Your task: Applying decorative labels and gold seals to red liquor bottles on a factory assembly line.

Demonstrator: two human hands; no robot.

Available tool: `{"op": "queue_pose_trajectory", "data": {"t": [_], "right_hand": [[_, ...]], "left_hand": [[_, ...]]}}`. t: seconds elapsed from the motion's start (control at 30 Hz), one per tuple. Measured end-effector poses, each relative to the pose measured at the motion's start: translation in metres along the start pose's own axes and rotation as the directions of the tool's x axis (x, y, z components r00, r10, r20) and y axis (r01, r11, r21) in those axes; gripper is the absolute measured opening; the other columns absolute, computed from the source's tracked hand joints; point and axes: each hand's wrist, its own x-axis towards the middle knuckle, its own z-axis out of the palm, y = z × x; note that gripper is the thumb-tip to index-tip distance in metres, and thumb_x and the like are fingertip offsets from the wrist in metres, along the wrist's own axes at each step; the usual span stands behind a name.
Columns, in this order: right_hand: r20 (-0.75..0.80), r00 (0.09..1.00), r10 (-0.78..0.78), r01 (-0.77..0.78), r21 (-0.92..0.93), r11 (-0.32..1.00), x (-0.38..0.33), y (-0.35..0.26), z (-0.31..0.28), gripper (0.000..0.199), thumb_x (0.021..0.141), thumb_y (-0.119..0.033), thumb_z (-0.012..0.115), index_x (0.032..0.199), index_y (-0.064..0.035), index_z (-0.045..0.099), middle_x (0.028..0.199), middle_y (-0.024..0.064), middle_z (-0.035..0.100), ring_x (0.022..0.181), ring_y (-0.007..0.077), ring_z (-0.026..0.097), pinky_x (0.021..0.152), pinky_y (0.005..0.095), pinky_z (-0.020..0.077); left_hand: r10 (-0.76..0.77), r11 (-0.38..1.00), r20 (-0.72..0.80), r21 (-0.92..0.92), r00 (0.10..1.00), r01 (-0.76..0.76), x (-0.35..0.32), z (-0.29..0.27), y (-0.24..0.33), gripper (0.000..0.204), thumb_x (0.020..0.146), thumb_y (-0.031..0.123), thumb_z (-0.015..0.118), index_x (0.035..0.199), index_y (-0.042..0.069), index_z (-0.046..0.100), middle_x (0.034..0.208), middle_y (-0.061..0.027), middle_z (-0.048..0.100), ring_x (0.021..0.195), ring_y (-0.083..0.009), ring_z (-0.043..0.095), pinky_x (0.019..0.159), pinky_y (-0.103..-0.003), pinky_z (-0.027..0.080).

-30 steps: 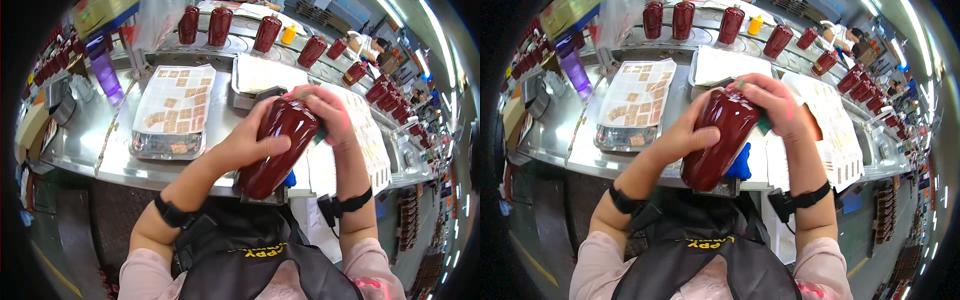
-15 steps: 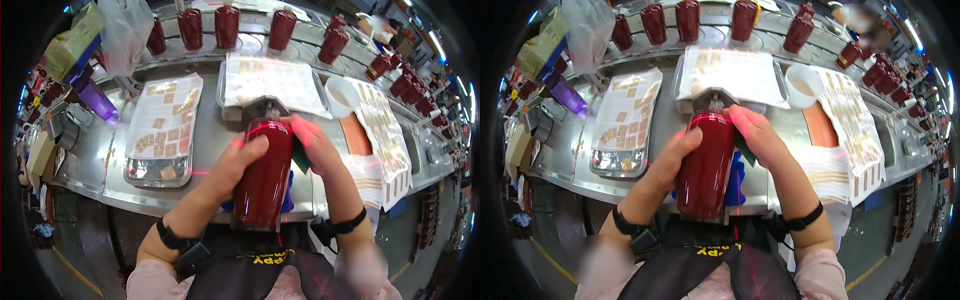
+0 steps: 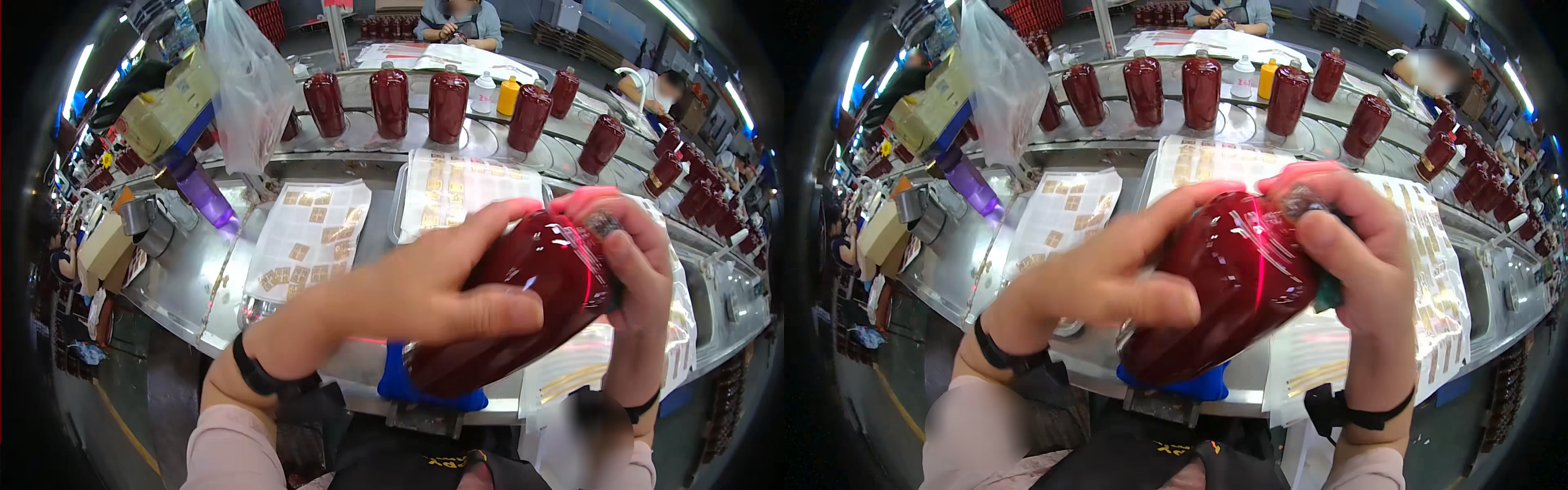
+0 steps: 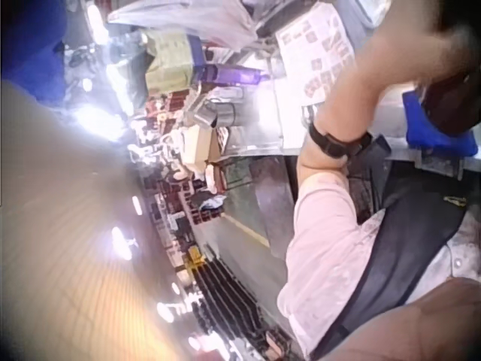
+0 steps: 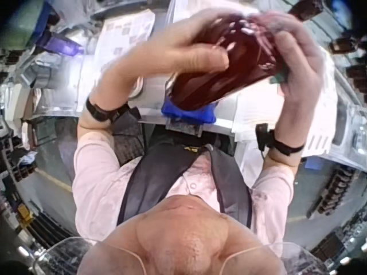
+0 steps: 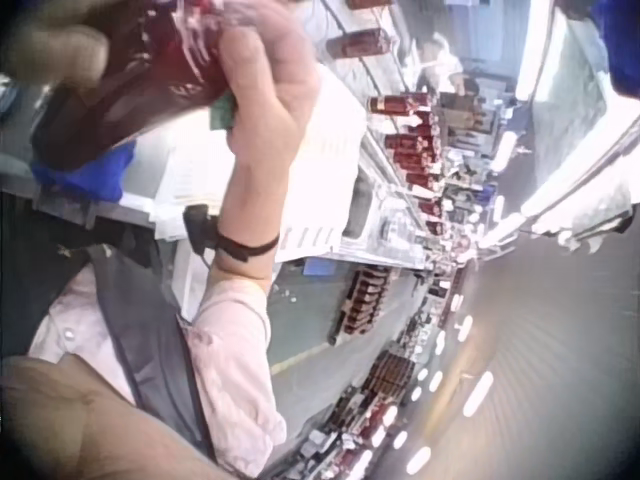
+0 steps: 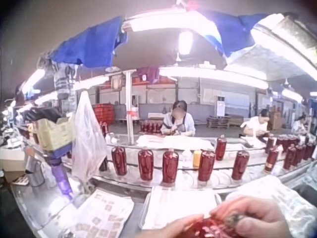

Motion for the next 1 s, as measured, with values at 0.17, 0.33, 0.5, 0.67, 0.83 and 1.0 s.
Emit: {"op": "queue_pose_trajectory", "data": {"t": [0.17, 0.33, 0.5, 0.67, 0.83, 1.0], "right_hand": [[-0.229, 0.97, -0.088, 0.051, -0.163, 0.985, 0.001, -0.008, -0.042, 0.033, 0.092, -0.021, 0.057, 0.11, 0.0061, 0.059, 0.117, 0.0179, 0.059, 0.11, 0.0241, 0.058, 0.096, 0.0356, 0.0463], [-0.309, 0.945, -0.109, 0.006, -0.317, 0.948, -0.011, -0.008, -0.097, 0.034, 0.095, -0.019, 0.053, 0.118, 0.0064, 0.056, 0.125, 0.0187, 0.054, 0.119, 0.0274, 0.054, 0.104, 0.0386, 0.0408], [-0.316, 0.944, -0.095, -0.07, -0.475, 0.877, -0.006, 0.001, -0.112, 0.035, 0.098, -0.02, 0.05, 0.123, 0.0043, 0.055, 0.127, 0.0159, 0.057, 0.118, 0.0235, 0.055, 0.103, 0.0362, 0.0416], [-0.548, 0.835, 0.047, -0.262, -0.32, 0.911, 0.044, 0.021, -0.098, 0.031, 0.099, -0.018, 0.05, 0.122, 0.0018, 0.057, 0.113, 0.0094, 0.065, 0.098, 0.0125, 0.064, 0.086, 0.0261, 0.0507], [-0.325, 0.944, 0.062, -0.188, -0.37, 0.91, 0.14, 0.075, -0.092, 0.029, 0.096, -0.023, 0.057, 0.112, 0.0011, 0.062, 0.098, 0.0043, 0.066, 0.088, 0.0098, 0.061, 0.077, 0.0225, 0.0478], [-0.244, 0.959, -0.145, -0.033, -0.602, 0.798, 0.248, 0.168, -0.064, 0.037, 0.091, -0.032, 0.065, 0.106, 0.0015, 0.068, 0.088, 0.0037, 0.067, 0.079, 0.0096, 0.058, 0.075, 0.0251, 0.0462]], "left_hand": [[0.066, 0.967, -0.578, 0.238, 0.813, 0.091, 0.077, -0.163, -0.056, 0.044, 0.092, 0.033, 0.064, 0.123, 0.003, 0.058, 0.103, -0.0036, 0.062, 0.095, -0.011, 0.056, 0.085, -0.027, 0.045], [0.263, 0.741, -0.775, 0.544, 0.574, 0.395, 0.151, -0.301, -0.159, 0.071, 0.082, 0.045, 0.068, 0.133, -0.001, 0.049, 0.126, -0.0196, 0.059, 0.119, -0.0264, 0.055, 0.1, -0.036, 0.04], [0.305, 0.605, -0.82, 0.56, 0.484, 0.567, 0.188, -0.345, -0.238, 0.069, 0.076, 0.057, 0.066, 0.117, 0.002, 0.062, 0.115, -0.0219, 0.065, 0.107, -0.0352, 0.062, 0.094, -0.04, 0.045], [0.408, 0.712, -0.833, 0.546, 0.374, 0.441, 0.169, -0.341, -0.248, 0.061, 0.078, 0.058, 0.063, 0.102, 0.002, 0.069, 0.101, -0.0203, 0.069, 0.096, -0.0374, 0.064, 0.086, -0.042, 0.048], [0.275, 0.954, -0.889, 0.299, 0.366, 0.007, 0.087, -0.327, -0.181, 0.042, 0.086, 0.041, 0.067, 0.092, -0.001, 0.066, 0.088, -0.0053, 0.067, 0.079, -0.0155, 0.06, 0.074, -0.03, 0.047], [0.683, 0.326, -0.409, 0.912, 0.605, 0.249, -0.058, -0.296, -0.066, 0.027, 0.093, 0.026, 0.061, 0.104, 0.001, 0.064, 0.096, -0.0065, 0.067, 0.089, -0.0141, 0.064, 0.084, -0.028, 0.049]]}}
